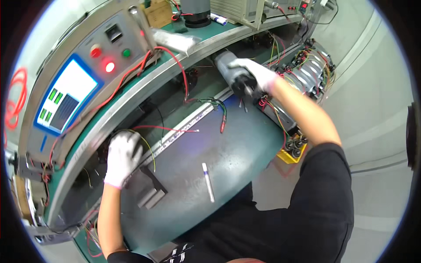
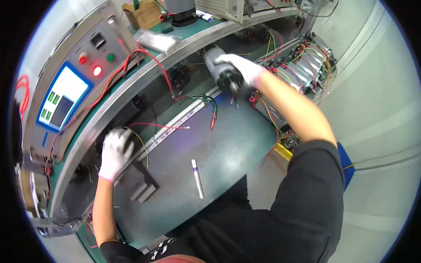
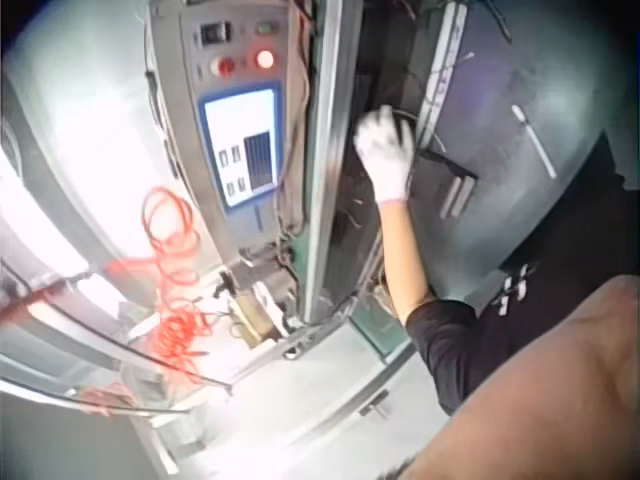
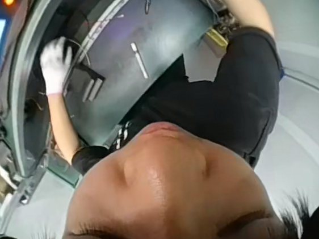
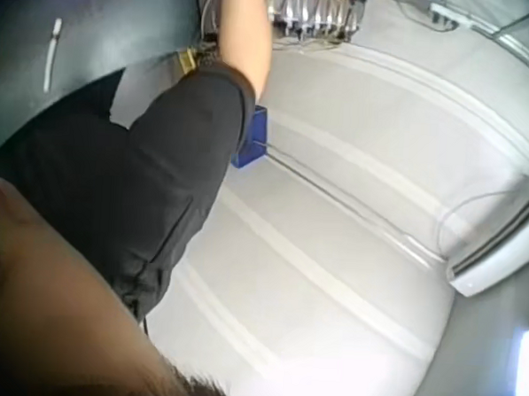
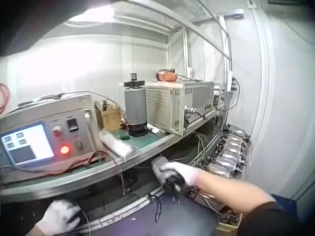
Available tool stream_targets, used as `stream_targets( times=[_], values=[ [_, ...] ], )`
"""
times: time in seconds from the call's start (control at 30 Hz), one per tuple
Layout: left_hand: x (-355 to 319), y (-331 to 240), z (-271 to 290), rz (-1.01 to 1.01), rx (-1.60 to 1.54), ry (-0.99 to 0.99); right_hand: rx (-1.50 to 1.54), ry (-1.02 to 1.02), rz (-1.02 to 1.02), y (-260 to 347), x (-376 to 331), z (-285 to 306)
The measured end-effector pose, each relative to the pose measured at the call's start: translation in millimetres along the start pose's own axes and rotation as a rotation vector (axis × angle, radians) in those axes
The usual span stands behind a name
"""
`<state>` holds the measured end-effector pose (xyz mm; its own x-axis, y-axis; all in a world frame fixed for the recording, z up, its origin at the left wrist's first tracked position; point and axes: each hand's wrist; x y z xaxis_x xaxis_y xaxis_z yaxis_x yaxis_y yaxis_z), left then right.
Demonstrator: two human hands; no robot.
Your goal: Connecting electric motors to test equipment using alligator clips and marking them with a pen.
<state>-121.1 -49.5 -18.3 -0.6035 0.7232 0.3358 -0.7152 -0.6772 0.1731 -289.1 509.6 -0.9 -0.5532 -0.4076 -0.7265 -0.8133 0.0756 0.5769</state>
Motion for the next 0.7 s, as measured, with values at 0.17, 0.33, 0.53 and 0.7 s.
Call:
stream_targets(
  times=[0.17, 0.33, 0.53, 0.7],
  values=[
    [5, -121, 106, -0.045, -0.633, -0.124, 0.317, 0.233, 0.244, -202, -140, -99],
    [54, -150, 180, -0.349, -0.578, -0.536, 0.468, 0.876, 0.349, -347, -146, -186],
    [39, -184, 198, -0.122, -1.226, 0.163, 0.481, 1.538, 0.106, -403, -130, -261],
    [-59, -186, 181, 0.257, -1.444, -0.084, 0.42, 1.295, -0.349, -371, -142, -304]
  ],
)
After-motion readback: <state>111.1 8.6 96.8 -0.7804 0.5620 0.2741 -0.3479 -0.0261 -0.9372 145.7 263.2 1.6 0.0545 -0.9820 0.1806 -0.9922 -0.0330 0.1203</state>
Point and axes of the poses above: each hand's wrist, its own x-axis towards the middle knuckle, its own z-axis out of the back of the hand, y = z × x, and after that the axes turned 15 degrees about -z, right-handed
